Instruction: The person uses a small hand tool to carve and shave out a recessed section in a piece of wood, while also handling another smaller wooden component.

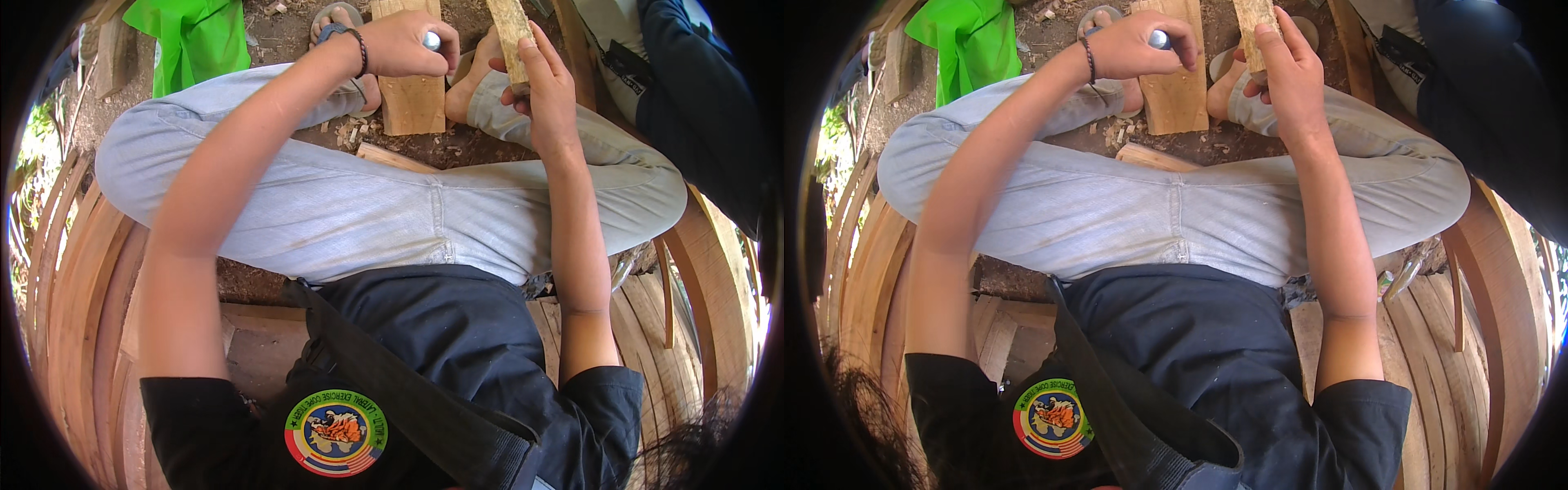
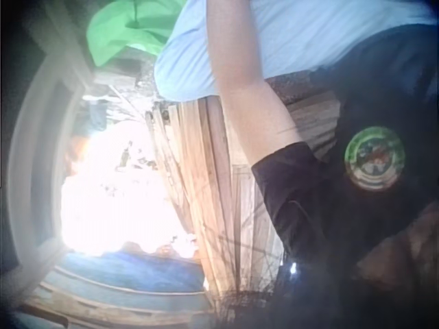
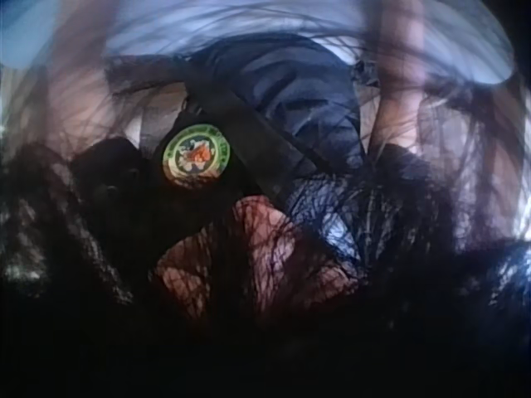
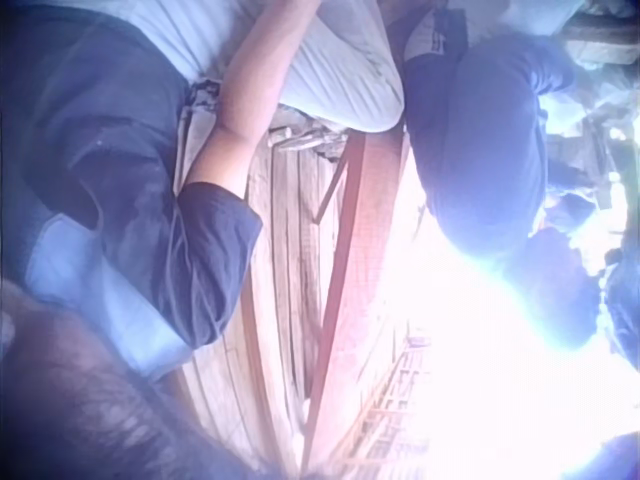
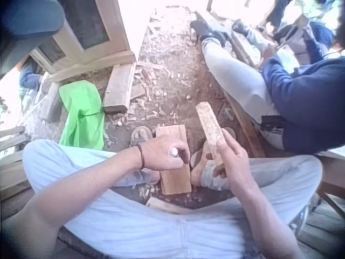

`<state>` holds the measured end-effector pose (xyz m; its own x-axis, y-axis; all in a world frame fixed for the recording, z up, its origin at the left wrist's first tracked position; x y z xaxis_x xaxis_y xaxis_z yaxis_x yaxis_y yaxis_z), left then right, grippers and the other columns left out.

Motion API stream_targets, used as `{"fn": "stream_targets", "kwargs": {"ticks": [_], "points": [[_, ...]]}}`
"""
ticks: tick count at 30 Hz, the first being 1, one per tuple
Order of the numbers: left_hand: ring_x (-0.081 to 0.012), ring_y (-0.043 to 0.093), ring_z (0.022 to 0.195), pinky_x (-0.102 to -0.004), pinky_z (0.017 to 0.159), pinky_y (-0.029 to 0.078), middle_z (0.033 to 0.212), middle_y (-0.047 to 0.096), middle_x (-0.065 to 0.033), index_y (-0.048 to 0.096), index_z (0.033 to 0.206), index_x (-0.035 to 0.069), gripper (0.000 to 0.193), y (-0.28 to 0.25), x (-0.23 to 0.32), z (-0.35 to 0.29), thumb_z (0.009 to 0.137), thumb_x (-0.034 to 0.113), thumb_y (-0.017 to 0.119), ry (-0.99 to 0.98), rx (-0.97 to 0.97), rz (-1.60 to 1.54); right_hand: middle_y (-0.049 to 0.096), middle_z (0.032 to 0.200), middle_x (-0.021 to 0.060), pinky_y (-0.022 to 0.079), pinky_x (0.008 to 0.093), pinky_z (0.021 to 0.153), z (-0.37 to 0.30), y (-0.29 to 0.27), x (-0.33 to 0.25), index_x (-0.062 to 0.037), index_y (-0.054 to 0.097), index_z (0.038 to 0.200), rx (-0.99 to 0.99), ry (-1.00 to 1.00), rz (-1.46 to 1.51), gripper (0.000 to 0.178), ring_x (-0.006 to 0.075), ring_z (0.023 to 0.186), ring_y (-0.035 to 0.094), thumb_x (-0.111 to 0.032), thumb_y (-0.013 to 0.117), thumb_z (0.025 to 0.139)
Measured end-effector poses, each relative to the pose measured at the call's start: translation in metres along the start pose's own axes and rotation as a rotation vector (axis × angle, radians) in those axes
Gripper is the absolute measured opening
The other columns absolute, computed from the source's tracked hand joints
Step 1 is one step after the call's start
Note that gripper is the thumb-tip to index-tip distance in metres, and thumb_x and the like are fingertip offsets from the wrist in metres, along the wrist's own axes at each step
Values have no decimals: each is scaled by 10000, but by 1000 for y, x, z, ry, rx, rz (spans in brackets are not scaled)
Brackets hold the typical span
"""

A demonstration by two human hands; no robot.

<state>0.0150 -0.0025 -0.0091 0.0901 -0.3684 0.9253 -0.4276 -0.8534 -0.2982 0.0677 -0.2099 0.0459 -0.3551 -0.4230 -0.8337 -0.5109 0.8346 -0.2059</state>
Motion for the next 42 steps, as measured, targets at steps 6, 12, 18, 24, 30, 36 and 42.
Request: {"fn": "stream_targets", "kwargs": {"ticks": [6, 12, 18, 24, 30, 36, 42], "points": [[-126, 673, 874, -296, 814, 541, 898, 703, -19, 694, 976, 57, 179, 15, 4, 15, 892, 212, 720, -8, -80, -63, 748, 977, 65, 361, 182, 495, 8, 3, 6, -154, 493, 1532, -11, 12, 5, 564, 53, 578, 552, -417, 553, 1037], [-184, 702, 838, -331, 781, 561, 897, 740, -64, 724, 984, 77, 173, 23, -8, 14, 852, 189, 737, -17, 235, -87, 747, 976, 66, 375, 190, 508, 8, 7, 7, -147, 499, 1526, -19, 9, -19, 568, 58, 590, 562, -420, 562, 1031], [-183, 689, 790, -327, 743, 548, 851, 728, -68, 718, 957, 60, 95, 19, -21, 15, 864, 81, 719, -82, 559, -235, 697, 933, 34, 407, 203, 435, 18, 1, 19, -75, 498, 1511, -9, -12, 95, 504, 60, 521, 539, -298, 550, 1063], [-150, 686, 858, -380, 745, 588, 885, 684, -31, 678, 1022, 81, 166, -45, -12, -12, 881, 121, 757, -219, 936, -119, 691, 918, 30, 403, 199, 442, 8, 1, 5, -86, 489, 1522, -15, -48, 104, 530, 60, 515, 537, -329, 566, 1057], [-178, 676, 935, -476, 746, 651, 1009, 633, -25, 485, 1266, 127, 448, -49, -13, -21, 914, 104, 762, -327, 691, -710, 672, 918, 13, 412, 200, 457, 16, 0, 17, -87, 496, 1519, -23, -25, 125, 531, 53, 523, 532, -337, 573, 1057], [-144, 678, 859, -357, 670, 653, 1004, 647, -37, 488, 1300, 93, 505, -17, -21, -6, 877, 54, 761, -312, 483, -578, 660, 864, -14, 409, 199, 457, 16, 1, 17, -85, 500, 1517, -23, -65, 124, 533, 44, 531, 536, -345, 577, 1057], [-135, 677, 844, -308, 715, 631, 961, 685, -63, 514, 1283, 43, 475, -13, -23, -2, 848, 12, 704, -207, 344, -544, 662, 851, -6, 395, 197, 448, 15, -1, 17, -76, 492, 1520, -15, -40, 79, 539, 41, 512, 522, -345, 571, 1059]]}}
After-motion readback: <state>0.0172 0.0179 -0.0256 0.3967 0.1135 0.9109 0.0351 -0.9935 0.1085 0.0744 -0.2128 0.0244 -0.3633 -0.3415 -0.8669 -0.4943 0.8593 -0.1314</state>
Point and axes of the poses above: each hand's wrist, its own z-axis towards the middle knuckle, its own y-axis out of the palm, x = y × z, the point moved 2 cm from there along z, towards the middle knuckle
